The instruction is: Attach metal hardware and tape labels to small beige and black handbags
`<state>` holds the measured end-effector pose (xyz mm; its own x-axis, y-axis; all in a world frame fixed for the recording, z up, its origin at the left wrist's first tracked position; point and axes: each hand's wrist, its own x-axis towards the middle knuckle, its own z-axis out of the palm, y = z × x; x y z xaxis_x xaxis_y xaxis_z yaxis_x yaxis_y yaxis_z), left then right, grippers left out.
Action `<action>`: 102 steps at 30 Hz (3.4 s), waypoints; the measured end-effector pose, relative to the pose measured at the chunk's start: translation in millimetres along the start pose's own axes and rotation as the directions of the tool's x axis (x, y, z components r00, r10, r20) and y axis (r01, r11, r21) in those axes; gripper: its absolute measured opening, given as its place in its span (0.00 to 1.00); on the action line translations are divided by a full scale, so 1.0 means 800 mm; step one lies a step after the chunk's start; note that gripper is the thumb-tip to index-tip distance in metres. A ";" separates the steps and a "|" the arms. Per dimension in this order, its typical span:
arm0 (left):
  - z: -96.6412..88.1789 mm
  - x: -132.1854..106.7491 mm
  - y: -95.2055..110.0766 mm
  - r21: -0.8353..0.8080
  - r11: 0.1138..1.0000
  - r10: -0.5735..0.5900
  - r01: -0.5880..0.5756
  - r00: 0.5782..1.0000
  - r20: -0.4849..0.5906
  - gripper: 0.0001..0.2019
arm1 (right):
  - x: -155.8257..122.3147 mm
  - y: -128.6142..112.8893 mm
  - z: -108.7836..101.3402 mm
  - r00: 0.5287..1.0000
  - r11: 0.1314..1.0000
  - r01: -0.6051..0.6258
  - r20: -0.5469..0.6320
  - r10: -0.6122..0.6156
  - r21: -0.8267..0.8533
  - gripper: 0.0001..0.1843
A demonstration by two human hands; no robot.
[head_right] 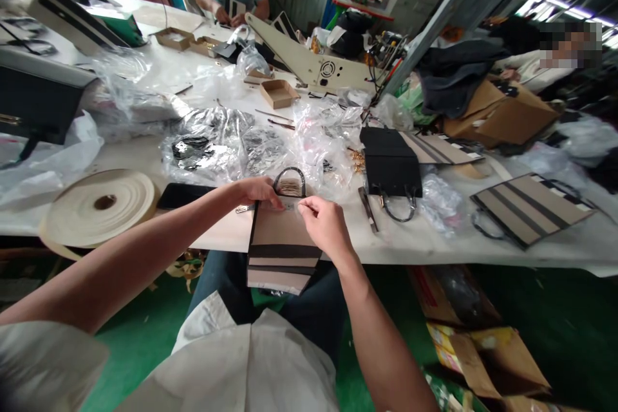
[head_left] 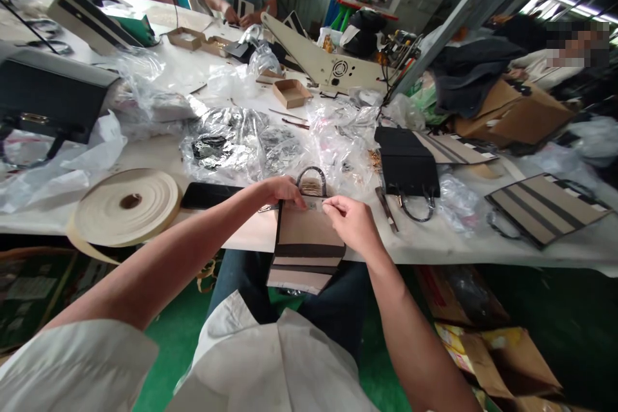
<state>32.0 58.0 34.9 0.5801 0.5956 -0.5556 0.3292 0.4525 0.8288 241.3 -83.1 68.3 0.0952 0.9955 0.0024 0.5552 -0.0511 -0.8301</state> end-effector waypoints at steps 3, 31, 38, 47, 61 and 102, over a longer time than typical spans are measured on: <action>0.001 -0.002 0.000 0.008 1.000 0.010 -0.009 0.999 -0.034 0.17 | -0.001 -0.001 0.007 0.988 0.991 0.074 -0.128 -0.088 -0.109 0.13; -0.018 -0.086 -0.011 0.570 0.809 0.312 -0.144 0.927 -0.209 0.16 | -0.035 0.021 0.058 0.952 0.972 0.232 -0.195 -0.236 -0.046 0.12; -0.011 -0.078 -0.037 0.567 0.787 0.473 -0.242 0.828 -0.302 0.21 | 0.004 -0.031 0.065 0.890 0.826 0.456 0.170 -0.423 -0.331 0.15; -0.011 -0.072 -0.056 0.538 0.805 0.470 -0.251 0.823 -0.319 0.15 | 0.031 -0.031 0.079 0.841 0.675 0.541 0.301 -0.450 -0.502 0.10; -0.014 -0.070 -0.064 0.389 0.884 0.403 -0.259 0.844 -0.353 0.25 | 0.024 -0.027 0.091 0.828 0.672 0.560 0.289 -0.481 -0.485 0.10; -0.019 -0.061 -0.058 0.393 0.892 0.360 -0.222 0.875 -0.323 0.19 | 0.030 -0.019 0.108 0.962 0.956 0.271 0.017 -0.271 -0.114 0.10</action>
<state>-22.9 18.3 22.7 0.3858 0.8984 -0.2099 0.4582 0.0108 0.8888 163.9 -51.8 32.5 -0.0729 0.9732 0.2182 0.6510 0.2122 -0.7288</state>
